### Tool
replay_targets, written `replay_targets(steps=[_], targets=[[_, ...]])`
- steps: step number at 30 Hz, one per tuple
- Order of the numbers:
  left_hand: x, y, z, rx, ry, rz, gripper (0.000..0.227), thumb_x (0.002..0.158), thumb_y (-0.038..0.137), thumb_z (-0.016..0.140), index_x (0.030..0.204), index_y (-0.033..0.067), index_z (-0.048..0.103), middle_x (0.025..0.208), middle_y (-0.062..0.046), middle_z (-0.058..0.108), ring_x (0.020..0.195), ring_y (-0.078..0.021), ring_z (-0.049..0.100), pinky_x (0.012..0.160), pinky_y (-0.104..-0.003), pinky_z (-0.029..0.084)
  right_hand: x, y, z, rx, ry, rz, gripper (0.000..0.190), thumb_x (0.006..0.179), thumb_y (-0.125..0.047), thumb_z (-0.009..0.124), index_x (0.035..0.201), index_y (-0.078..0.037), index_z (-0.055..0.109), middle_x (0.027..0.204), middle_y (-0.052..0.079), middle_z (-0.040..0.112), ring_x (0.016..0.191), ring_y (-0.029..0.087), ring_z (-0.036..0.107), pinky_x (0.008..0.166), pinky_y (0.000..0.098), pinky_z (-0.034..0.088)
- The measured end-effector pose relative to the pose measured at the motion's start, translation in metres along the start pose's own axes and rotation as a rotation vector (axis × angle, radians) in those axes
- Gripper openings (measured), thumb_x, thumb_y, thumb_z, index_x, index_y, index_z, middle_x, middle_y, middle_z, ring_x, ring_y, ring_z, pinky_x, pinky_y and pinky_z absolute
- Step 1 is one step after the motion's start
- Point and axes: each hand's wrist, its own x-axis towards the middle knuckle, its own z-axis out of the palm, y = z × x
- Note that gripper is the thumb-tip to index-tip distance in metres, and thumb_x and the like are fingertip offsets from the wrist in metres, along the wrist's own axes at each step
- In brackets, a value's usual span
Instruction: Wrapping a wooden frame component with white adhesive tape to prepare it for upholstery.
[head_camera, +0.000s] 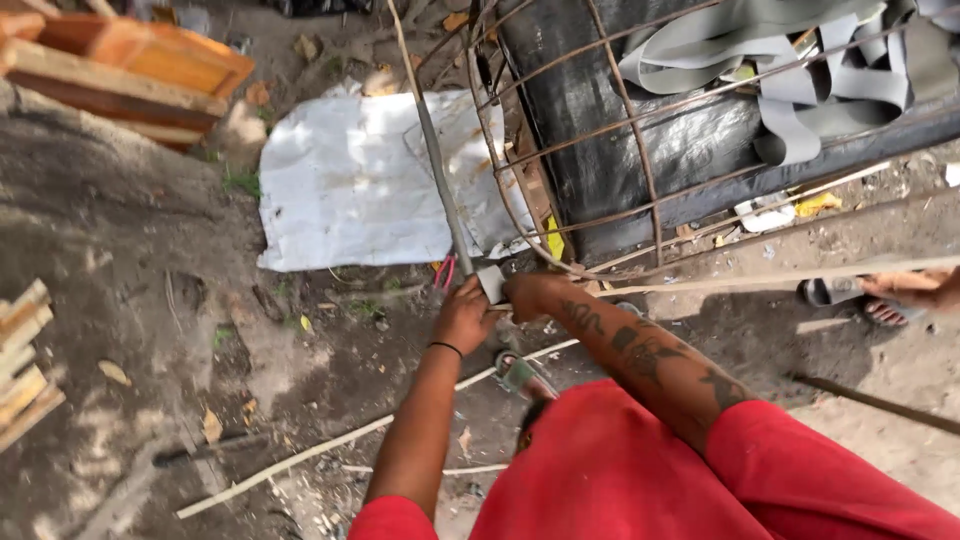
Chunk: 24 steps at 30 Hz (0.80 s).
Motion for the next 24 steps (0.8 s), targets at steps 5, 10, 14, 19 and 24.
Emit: replay_targets(steps=[5,10,14,19,24], targets=[[0.005,0.006,-0.017,0.093,-0.015,0.067,0.031,0.095,0.031,0.067,0.082,0.0035,0.073,0.093,-0.011,0.071,0.137,-0.0315,0.052,0.112,-0.045,0.043,0.009,-0.004,0.004,-0.043,0.050,0.014,0.047,0.084,-0.038,0.076,0.122,-0.010,0.073,0.115,0.012,0.076,0.112,0.030,0.072,0.090,0.0453,0.058],[-0.012,0.007,-0.017,0.061,0.055,0.120,0.032,0.096,0.028,0.067,0.082,0.0005,0.074,0.088,-0.013,0.071,0.131,-0.0352,0.056,0.105,-0.044,0.049,-0.009,-0.007,0.001,-0.035,0.034,0.019,0.042,0.085,-0.032,0.076,0.120,-0.009,0.073,0.111,0.013,0.077,0.107,0.031,0.074,0.085,0.0437,0.060],[-0.007,-0.002,-0.015,0.024,0.149,0.201,0.034,0.091,0.031,0.071,0.074,0.0019,0.069,0.077,-0.012,0.065,0.120,-0.0340,0.061,0.097,-0.041,0.053,0.001,-0.012,-0.001,-0.056,0.013,0.062,0.046,0.083,-0.039,0.073,0.119,-0.010,0.072,0.110,0.012,0.075,0.113,0.029,0.071,0.090,0.0408,0.058],[-0.009,-0.003,-0.010,0.025,0.302,0.288,0.036,0.084,0.035,0.073,0.069,0.0044,0.064,0.073,-0.011,0.060,0.107,-0.0308,0.063,0.087,-0.041,0.055,0.005,-0.010,0.007,-0.072,0.011,0.081,0.047,0.078,-0.041,0.075,0.114,-0.011,0.075,0.105,0.012,0.076,0.110,0.031,0.073,0.088,0.0424,0.058],[-0.005,-0.010,0.000,0.024,0.356,0.279,0.037,0.085,0.039,0.071,0.066,0.0100,0.061,0.069,-0.004,0.058,0.103,-0.0247,0.064,0.079,-0.038,0.053,-0.001,-0.013,0.002,-0.028,0.009,0.100,0.049,0.072,-0.037,0.079,0.115,-0.014,0.076,0.106,0.012,0.076,0.110,0.032,0.073,0.091,0.0444,0.058]])
